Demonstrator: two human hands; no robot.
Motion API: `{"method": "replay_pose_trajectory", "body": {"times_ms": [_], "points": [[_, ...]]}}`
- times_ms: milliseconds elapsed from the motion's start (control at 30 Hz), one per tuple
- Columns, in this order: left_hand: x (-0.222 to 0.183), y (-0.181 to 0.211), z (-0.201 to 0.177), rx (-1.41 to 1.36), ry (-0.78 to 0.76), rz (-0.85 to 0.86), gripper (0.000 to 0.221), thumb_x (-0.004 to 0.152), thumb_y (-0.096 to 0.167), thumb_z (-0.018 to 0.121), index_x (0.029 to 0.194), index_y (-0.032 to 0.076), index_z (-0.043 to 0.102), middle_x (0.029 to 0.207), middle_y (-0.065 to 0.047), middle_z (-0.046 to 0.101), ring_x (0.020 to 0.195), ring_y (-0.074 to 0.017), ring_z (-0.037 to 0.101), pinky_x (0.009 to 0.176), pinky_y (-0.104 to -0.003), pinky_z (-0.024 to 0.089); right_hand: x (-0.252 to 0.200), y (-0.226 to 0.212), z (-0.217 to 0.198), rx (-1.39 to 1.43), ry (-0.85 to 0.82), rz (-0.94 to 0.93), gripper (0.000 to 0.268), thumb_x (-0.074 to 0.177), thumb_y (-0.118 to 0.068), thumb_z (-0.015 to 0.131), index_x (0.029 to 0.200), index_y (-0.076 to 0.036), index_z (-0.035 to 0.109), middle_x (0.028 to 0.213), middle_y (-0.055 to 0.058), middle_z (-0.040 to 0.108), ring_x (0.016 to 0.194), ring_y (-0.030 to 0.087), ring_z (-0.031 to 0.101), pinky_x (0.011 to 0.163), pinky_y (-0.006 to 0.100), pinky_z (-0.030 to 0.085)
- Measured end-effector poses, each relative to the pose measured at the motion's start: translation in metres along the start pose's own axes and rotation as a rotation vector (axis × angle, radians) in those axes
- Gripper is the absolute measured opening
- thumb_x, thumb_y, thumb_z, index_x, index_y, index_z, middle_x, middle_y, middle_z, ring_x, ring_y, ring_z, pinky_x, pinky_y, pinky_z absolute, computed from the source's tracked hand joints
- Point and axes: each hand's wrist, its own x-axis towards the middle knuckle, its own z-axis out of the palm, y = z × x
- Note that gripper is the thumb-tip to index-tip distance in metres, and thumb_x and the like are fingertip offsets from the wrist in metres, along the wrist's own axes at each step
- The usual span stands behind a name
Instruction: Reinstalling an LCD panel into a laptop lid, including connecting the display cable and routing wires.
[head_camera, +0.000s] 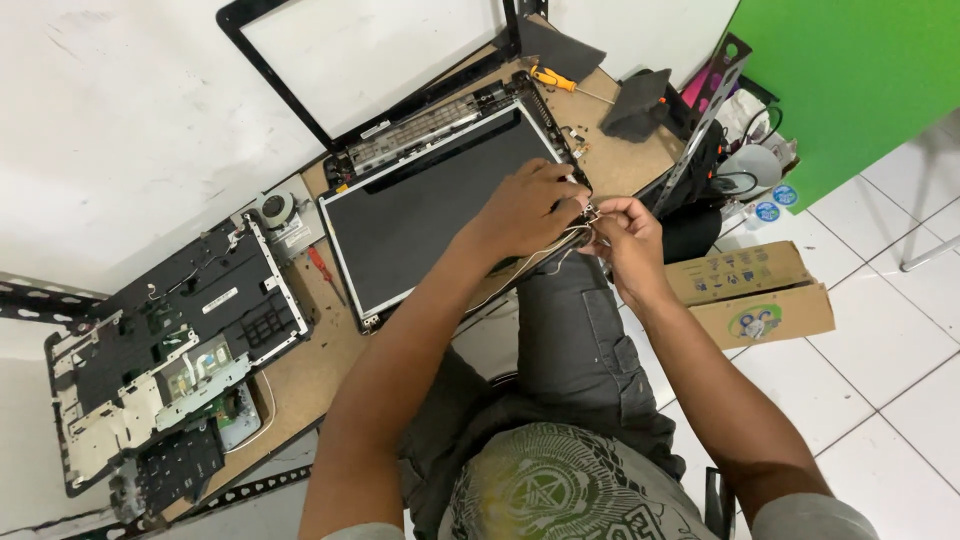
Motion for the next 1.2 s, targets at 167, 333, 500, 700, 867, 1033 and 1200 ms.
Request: {"method": "replay_pose_trajectory", "body": {"times_ms": [167,333,500,700,867,1033,1200], "points": [[0.001,-0.007,0.001,0.157,-0.014,0.046,0.044,0.092,0.033,0.035,0.126,0.025,0.06,0.138,-0.013,0.047,0.129,-0.0397,0.04,0.101,-0.058,0.035,-0.01,-0.021,0.013,0.028,-0.019,0.036,0.017,0.083,0.003,0.055,0.099,-0.003,0.055,0.081,0.011,0.064,0.064,0.022,0.069,0.054,0.036,0.062],[0.007,-0.011,0.013,0.264,-0.019,0.071,0.038,0.092,0.033,0.041,0.125,0.026,0.058,0.135,-0.011,0.051,0.126,-0.0389,0.043,0.098,-0.059,0.037,-0.006,-0.01,0.009,0.016,0.021,0.031,0.019,0.081,0.005,0.056,0.098,-0.003,0.055,0.081,0.01,0.065,0.065,0.022,0.07,0.059,0.035,0.062],[0.012,-0.022,0.025,0.3,-0.043,0.081,0.036,0.091,0.025,0.044,0.125,0.022,0.056,0.133,-0.011,0.053,0.126,-0.0408,0.044,0.1,-0.059,0.036,0.002,0.0,0.002,-0.016,0.019,-0.025,0.019,0.081,0.006,0.053,0.097,-0.003,0.056,0.078,0.009,0.063,0.06,0.02,0.068,0.055,0.031,0.062],[-0.028,-0.03,-0.016,0.177,0.39,0.029,0.036,0.085,0.016,0.058,0.121,0.017,0.061,0.125,-0.021,0.055,0.118,-0.0423,0.051,0.102,-0.052,0.039,-0.003,-0.012,0.007,-0.131,-0.04,-0.123,0.026,0.081,0.008,0.05,0.102,0.0,0.061,0.081,0.015,0.065,0.062,0.024,0.069,0.053,0.034,0.061],[-0.12,-0.027,-0.063,0.036,0.532,-0.623,0.04,0.088,0.008,0.051,0.128,0.007,0.052,0.134,-0.025,0.041,0.127,-0.0447,0.038,0.102,-0.055,0.037,-0.01,-0.021,0.013,-0.153,0.002,-0.113,0.026,0.08,0.007,0.052,0.101,-0.001,0.065,0.074,0.011,0.064,0.061,0.02,0.069,0.055,0.028,0.06],[-0.171,-0.033,-0.074,-0.225,0.625,-0.896,0.044,0.092,0.006,0.044,0.136,0.002,0.039,0.133,-0.026,0.042,0.127,-0.0424,0.04,0.102,-0.054,0.037,-0.013,-0.023,0.017,-0.18,-0.011,-0.147,0.024,0.084,0.005,0.054,0.101,-0.004,0.067,0.073,0.009,0.062,0.062,0.019,0.068,0.056,0.025,0.06],[-0.191,-0.05,-0.062,-0.475,0.831,-0.866,0.046,0.09,0.004,0.04,0.136,0.004,0.043,0.126,-0.024,0.051,0.124,-0.0398,0.046,0.102,-0.054,0.038,-0.008,-0.016,0.01,-0.158,0.013,-0.156,0.015,0.09,0.0,0.055,0.1,-0.005,0.066,0.075,0.011,0.061,0.064,0.021,0.069,0.057,0.028,0.062]]}}
